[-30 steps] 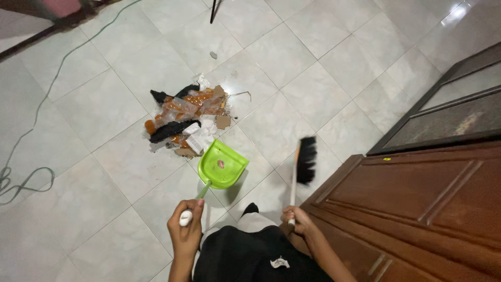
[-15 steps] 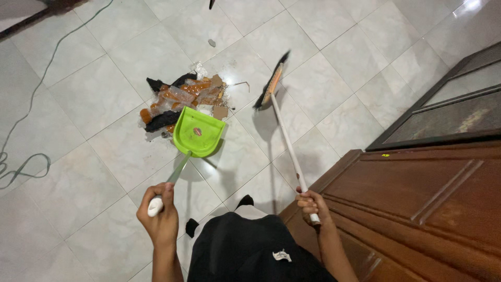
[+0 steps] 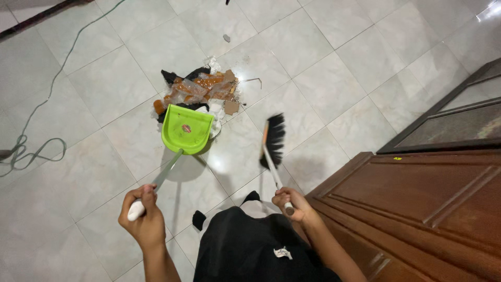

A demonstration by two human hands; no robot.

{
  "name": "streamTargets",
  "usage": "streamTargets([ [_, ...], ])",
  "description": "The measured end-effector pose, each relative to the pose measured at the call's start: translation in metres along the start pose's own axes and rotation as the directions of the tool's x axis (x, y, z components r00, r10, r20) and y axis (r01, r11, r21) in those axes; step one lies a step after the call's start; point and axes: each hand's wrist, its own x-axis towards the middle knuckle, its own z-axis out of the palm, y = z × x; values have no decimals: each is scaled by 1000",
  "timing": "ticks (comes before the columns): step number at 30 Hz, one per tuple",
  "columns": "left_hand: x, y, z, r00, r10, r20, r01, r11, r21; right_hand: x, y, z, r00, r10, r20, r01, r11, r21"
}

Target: The person cleans the tiled floor by sweeping scattered trash into a dustpan using a broom and emptying the collected waste into a trash can.

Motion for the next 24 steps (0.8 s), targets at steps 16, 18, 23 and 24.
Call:
streamTargets([
  [16,-13,-19,-43,991,17,-136,-17,1000,2,-46,93,73,958,-282,59,283,878,-385],
  [18,-15,-18,-44,990,8,-141,-7,1000,9,-47,98,73,993,-116,-5,108,938,-330],
  [23,-21,-12,-45,990,11,-141,-8,1000,20,-21,67,55,998,-37,-49,25,973,-229],
  [24,-22,-10,-46,990,-1,-141,4,1000,20,-15,57,47,997,82,-2,-81,989,-124],
])
